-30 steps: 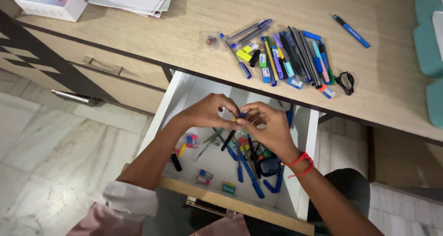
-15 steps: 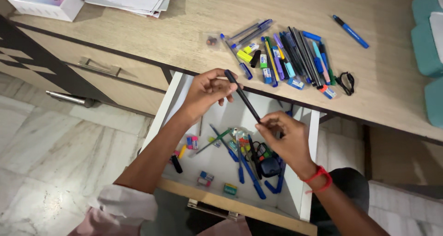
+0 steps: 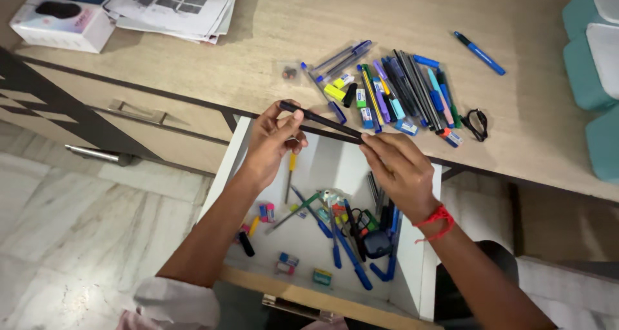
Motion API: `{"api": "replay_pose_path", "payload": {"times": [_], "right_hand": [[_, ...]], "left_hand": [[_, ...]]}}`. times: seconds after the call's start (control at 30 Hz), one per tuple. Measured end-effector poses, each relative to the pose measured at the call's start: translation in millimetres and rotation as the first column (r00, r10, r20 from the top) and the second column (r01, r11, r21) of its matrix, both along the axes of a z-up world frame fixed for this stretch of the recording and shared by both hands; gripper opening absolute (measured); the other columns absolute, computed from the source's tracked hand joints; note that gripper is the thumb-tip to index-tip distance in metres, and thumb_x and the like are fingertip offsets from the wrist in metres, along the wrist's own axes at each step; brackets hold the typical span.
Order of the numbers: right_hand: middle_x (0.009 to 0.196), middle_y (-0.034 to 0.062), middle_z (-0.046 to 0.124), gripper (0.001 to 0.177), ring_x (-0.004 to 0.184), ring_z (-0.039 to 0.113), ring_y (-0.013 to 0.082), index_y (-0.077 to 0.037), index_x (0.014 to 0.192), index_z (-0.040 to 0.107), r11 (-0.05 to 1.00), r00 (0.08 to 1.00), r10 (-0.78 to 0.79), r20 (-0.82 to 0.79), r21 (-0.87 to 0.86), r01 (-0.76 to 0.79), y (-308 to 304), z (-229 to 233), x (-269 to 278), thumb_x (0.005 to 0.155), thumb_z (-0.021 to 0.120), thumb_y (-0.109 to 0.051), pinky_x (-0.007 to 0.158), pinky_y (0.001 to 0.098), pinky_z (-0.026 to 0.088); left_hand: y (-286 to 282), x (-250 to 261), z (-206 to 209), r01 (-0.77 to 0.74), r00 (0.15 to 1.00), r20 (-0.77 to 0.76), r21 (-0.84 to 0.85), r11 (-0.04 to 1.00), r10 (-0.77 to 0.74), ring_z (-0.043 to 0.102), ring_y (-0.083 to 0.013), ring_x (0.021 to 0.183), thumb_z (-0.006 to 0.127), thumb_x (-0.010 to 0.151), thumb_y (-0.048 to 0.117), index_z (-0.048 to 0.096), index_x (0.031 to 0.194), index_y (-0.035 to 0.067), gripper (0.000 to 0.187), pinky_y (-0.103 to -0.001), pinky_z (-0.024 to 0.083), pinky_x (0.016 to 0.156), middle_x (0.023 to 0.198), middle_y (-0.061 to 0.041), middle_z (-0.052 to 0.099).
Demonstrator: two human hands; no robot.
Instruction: The person opens a desk drawer and removes several items, including a mouse box, a blue pouch, and multiple books and papers, placing them on the desk. They then pick up pens, highlighters, and small stationery items from the drawer and place them on the desk surface.
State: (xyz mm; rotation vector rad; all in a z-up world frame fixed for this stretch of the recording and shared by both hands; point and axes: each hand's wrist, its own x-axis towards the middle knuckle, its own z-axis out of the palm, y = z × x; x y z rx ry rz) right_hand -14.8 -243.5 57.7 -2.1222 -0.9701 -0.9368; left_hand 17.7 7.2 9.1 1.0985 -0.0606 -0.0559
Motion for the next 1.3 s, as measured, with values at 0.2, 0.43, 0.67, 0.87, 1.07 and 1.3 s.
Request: {"api": "replay_pose_path", "payload": {"times": [0.2, 0.43, 0.67, 0.87, 1.07, 1.3], "right_hand": [[0.105, 0.0128, 0.067, 0.022, 0.096, 0.069, 0.028, 0.005, 0.109, 0.073, 0.998, 0.994, -0.041, 0.101, 0.051, 0.036, -2, -2, 11, 0.089, 0.079, 0.011, 0.082, 0.037, 0.057], [0.111, 0.0145, 0.068, 0.025, 0.101, 0.07, 0.0297, 0.007, 0.11, 0.073, 0.999, 0.994, -0.008, 0.105, 0.049, 0.003, -7, -2, 13, 0.087, 0.077, 0.013, 0.087, 0.0378, 0.059], [0.105, 0.0085, 0.076, 0.024, 0.103, 0.064, 0.0263, -0.001, 0.105, 0.079, 0.958, 0.94, -0.281, 0.195, 0.113, 0.263, -20, -10, 15, 0.085, 0.081, 0.01, 0.09, 0.0374, 0.054], [0.106, 0.0002, 0.074, 0.023, 0.112, 0.06, 0.0235, -0.01, 0.115, 0.082, 0.79, 0.796, -0.601, 0.079, 0.214, 0.575, -33, -28, 20, 0.094, 0.091, -0.005, 0.103, 0.0384, 0.044], [0.107, -0.0041, 0.073, 0.021, 0.11, 0.058, 0.0204, -0.016, 0.117, 0.083, 0.649, 0.677, -0.732, -0.069, 0.231, 0.725, -46, -45, 30, 0.097, 0.09, -0.012, 0.106, 0.0392, 0.037], [0.109, -0.0042, 0.077, 0.02, 0.11, 0.058, 0.0193, -0.017, 0.113, 0.083, 0.649, 0.689, -0.712, -0.135, 0.247, 0.72, -48, -48, 32, 0.095, 0.087, -0.008, 0.107, 0.0388, 0.036]], "left_hand": [[-2, -2, 7, 0.004, 0.997, -0.073, 0.085, 0.996, 0.002, 0.062, -0.0122, 0.064, 0.076, 0.093, 0.032, 0.061, 0.112, 0.011, 0.033, -0.028, 0.044, 0.057, 0.068, 0.0, 0.061], [-12, 0, 6, 0.023, 0.995, -0.099, 0.076, 0.997, -0.016, 0.063, -0.0132, 0.067, 0.077, 0.091, 0.03, 0.06, 0.111, 0.01, 0.033, -0.028, 0.045, 0.058, 0.076, 0.001, 0.065], [-10, 3, -6, 0.15, 0.987, 0.021, 0.226, 0.963, -0.159, 0.06, -0.0108, 0.065, 0.075, 0.095, 0.032, 0.059, 0.105, 0.011, 0.028, -0.026, 0.047, 0.056, 0.095, -0.007, 0.081], [-21, -14, 0, 0.309, 0.821, 0.11, 0.739, 0.599, -0.56, 0.075, -0.0133, 0.07, 0.073, 0.092, 0.038, 0.069, 0.105, 0.014, 0.027, -0.031, 0.059, 0.062, 0.082, -0.005, 0.077], [-34, -26, 17, 0.204, 0.756, -0.107, 0.976, 0.078, -0.645, 0.069, -0.0211, 0.057, 0.077, 0.086, 0.045, 0.073, 0.083, 0.011, 0.034, -0.038, 0.051, 0.058, 0.059, -0.004, 0.069], [-26, -22, 15, 0.243, 0.786, -0.182, 0.97, 0.025, -0.59, 0.073, -0.0172, 0.059, 0.074, 0.088, 0.032, 0.074, 0.087, 0.014, 0.018, -0.035, 0.055, 0.066, 0.058, -0.002, 0.071]]}}
